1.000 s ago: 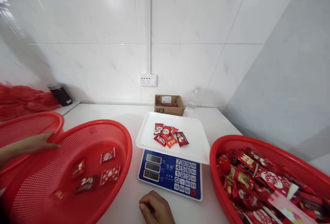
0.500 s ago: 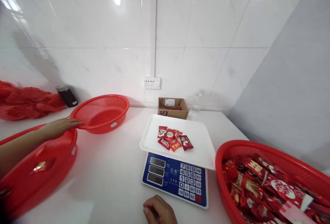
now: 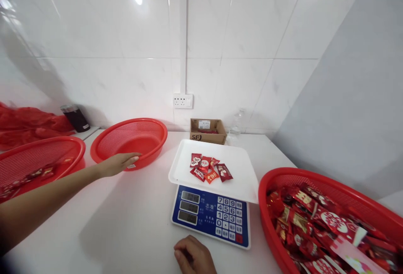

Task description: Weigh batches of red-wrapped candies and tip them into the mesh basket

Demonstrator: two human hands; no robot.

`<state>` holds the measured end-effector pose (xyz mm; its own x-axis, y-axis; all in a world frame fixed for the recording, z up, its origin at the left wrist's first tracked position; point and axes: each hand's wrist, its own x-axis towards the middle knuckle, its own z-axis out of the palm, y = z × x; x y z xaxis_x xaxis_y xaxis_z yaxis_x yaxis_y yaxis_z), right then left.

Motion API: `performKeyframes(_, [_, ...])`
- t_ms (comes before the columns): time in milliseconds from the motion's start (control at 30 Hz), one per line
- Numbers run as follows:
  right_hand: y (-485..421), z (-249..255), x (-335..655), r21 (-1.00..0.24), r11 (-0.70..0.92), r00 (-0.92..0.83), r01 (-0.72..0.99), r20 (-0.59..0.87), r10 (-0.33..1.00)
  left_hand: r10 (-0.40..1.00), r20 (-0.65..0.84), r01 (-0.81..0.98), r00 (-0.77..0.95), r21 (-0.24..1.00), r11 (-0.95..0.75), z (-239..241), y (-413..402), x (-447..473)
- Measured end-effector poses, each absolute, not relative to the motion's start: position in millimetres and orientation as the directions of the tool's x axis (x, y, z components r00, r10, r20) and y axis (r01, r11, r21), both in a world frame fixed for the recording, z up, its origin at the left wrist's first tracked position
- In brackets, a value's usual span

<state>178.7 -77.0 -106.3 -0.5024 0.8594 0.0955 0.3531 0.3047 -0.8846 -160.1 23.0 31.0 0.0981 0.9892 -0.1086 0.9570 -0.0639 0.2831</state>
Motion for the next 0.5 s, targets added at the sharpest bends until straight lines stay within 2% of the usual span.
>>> performKeyframes(167, [-80, -102, 176, -0.9, 0.283, -0.454, 0.332, 0.11, 0.884, 0.973, -0.002, 0.941, 0.232, 0.255, -0.223, 31, 36, -110])
performKeyframes(267, [-80, -98, 175, -0.908, 0.241, -0.442, 0.342, 0.071, 0.894, 0.931, 0.058, 0.901, 0.362, 0.234, -0.365, 29, 51, -68])
performKeyframes(500, [-82, -95, 173, -0.902, 0.214, -0.394, 0.375, 0.054, 0.918, 0.767, 0.051, 0.749, 0.639, 0.184, -0.637, 7, 86, 31])
